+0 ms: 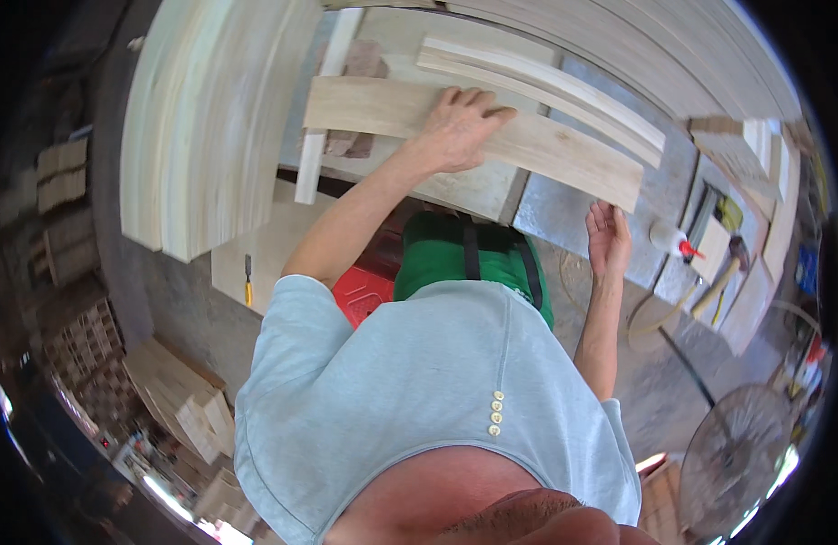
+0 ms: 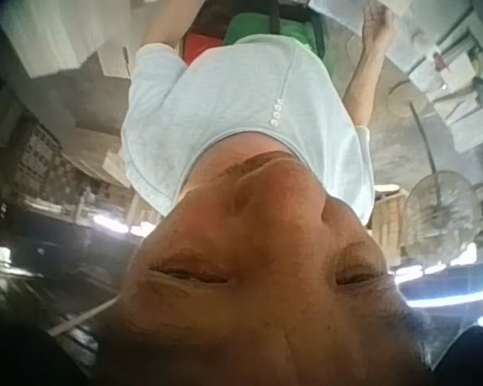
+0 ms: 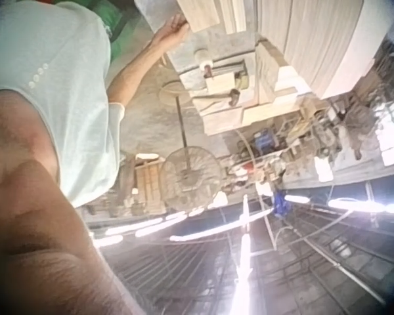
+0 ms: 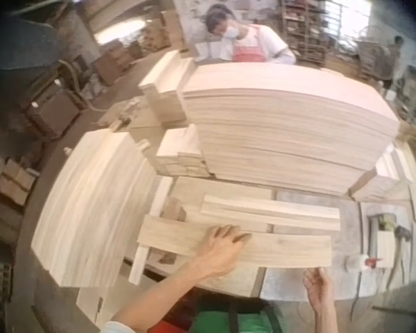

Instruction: Applying wood glue and using a pneumatic nail gun to assemble wooden blocks and planks into components.

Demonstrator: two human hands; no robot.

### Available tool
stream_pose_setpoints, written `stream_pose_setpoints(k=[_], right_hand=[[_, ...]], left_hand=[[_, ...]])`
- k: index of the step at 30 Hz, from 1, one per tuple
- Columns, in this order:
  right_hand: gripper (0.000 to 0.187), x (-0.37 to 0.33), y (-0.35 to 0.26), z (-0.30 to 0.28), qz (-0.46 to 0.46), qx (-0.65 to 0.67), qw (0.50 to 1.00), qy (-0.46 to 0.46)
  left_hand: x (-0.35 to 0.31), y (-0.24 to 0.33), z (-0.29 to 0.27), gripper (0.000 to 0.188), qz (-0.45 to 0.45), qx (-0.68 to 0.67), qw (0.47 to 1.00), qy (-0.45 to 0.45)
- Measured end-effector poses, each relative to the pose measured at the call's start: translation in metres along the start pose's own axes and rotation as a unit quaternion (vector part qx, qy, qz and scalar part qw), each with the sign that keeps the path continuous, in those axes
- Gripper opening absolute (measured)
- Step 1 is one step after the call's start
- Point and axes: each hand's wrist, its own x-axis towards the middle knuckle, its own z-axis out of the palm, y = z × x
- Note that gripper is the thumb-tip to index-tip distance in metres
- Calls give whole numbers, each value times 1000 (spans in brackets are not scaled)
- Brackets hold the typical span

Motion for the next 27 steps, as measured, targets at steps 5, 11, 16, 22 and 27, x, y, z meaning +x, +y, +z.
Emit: stream_pose_setpoints(k=[5,11,16,22,27], right_hand=[[21,10,19,7,10,20,998,56],[24,24,37,4,51,25,995,83],[26,26,46,-2,107,1,992,62],[25,11,28,-29,155,-45,987,-6],[25,-26,-72,-126,-71,-258,956,118]], left_hand=[[-2,-7,9,73,-8,31,999,-2],[-8,7,17,77,-16,46,999,-7],[-29,47,19,64,-50,12,997,57],[-70,117,67,40,-249,-170,953,34],[-163,114,171,37,-415,-317,853,10]])
